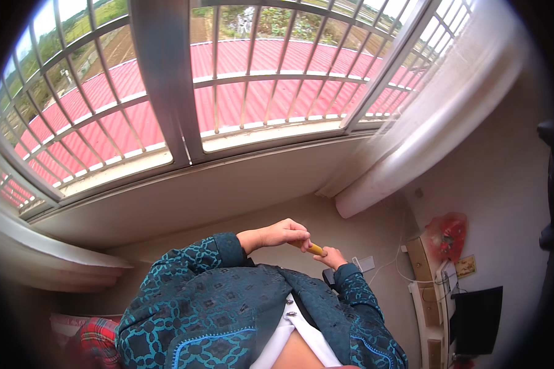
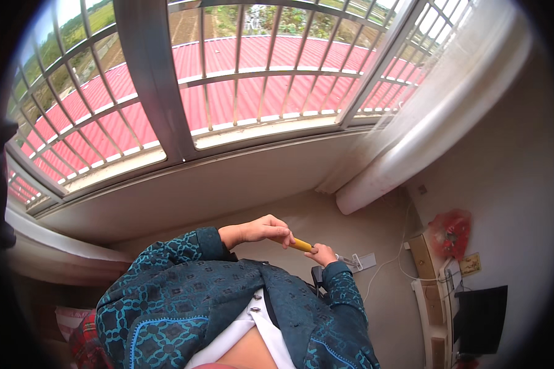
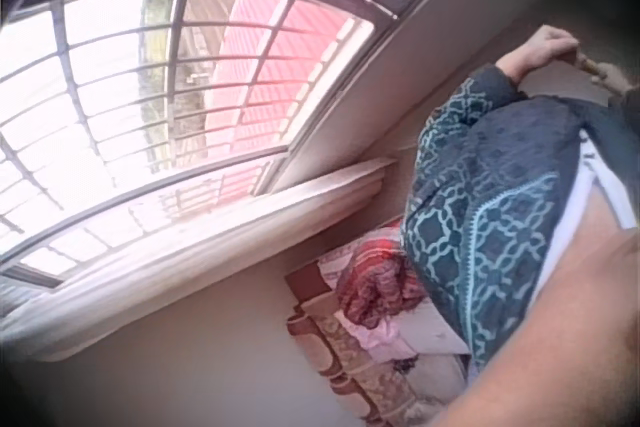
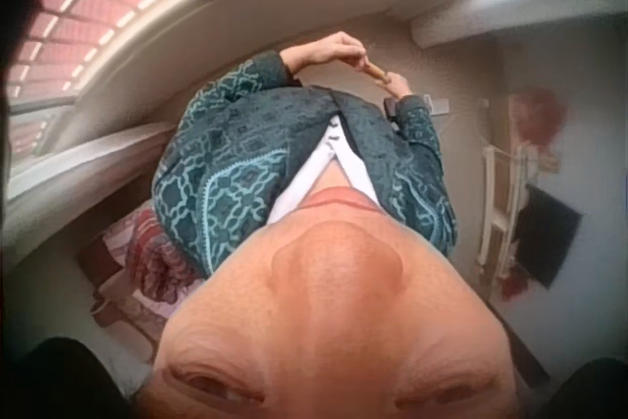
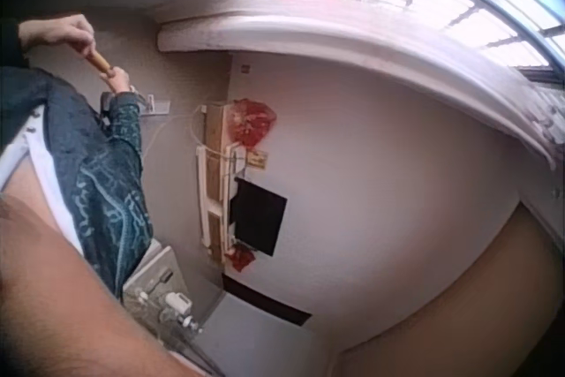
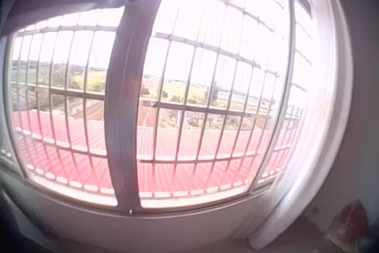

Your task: The person assembles a mop by connecting a yellow handle to a mop head. They then extend the telescopic handle to its full length and hold the assembled mop upright in the room.

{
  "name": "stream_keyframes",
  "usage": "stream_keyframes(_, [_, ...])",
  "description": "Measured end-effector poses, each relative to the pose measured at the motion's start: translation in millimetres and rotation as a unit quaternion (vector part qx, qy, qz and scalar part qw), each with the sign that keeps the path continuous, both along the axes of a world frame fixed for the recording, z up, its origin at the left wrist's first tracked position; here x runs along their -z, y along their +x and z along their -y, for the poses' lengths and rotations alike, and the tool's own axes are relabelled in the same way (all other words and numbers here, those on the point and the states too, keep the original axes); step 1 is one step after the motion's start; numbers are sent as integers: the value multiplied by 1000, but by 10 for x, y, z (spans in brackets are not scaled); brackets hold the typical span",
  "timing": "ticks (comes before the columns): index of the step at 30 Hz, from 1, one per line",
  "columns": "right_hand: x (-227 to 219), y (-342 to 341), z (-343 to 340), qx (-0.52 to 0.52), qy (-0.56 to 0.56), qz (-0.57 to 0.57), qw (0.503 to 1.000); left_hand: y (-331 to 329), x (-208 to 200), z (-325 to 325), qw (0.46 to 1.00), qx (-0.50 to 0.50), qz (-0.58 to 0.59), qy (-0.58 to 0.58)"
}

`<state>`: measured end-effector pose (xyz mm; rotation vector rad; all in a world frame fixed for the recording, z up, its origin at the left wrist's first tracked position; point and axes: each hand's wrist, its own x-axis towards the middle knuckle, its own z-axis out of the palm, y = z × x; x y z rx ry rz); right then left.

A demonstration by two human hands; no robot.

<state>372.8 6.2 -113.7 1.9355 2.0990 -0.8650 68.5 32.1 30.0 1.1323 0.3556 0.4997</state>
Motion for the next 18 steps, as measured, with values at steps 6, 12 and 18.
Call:
stream_keyframes(6, [-189, -41, 23, 38, 112, -78, 990, 260, -38, -150, 1000, -3, -2, 27])
stream_keyframes(12, [-243, -339, 29, -3, 66, -95, 993, -13, -12, 6, 994, -76, -47, 56])
stream_keyframes(18, [-417, -1217, -152, -105, 28, -194, 975, -966, -340, 112, 987, -141, -62, 49])
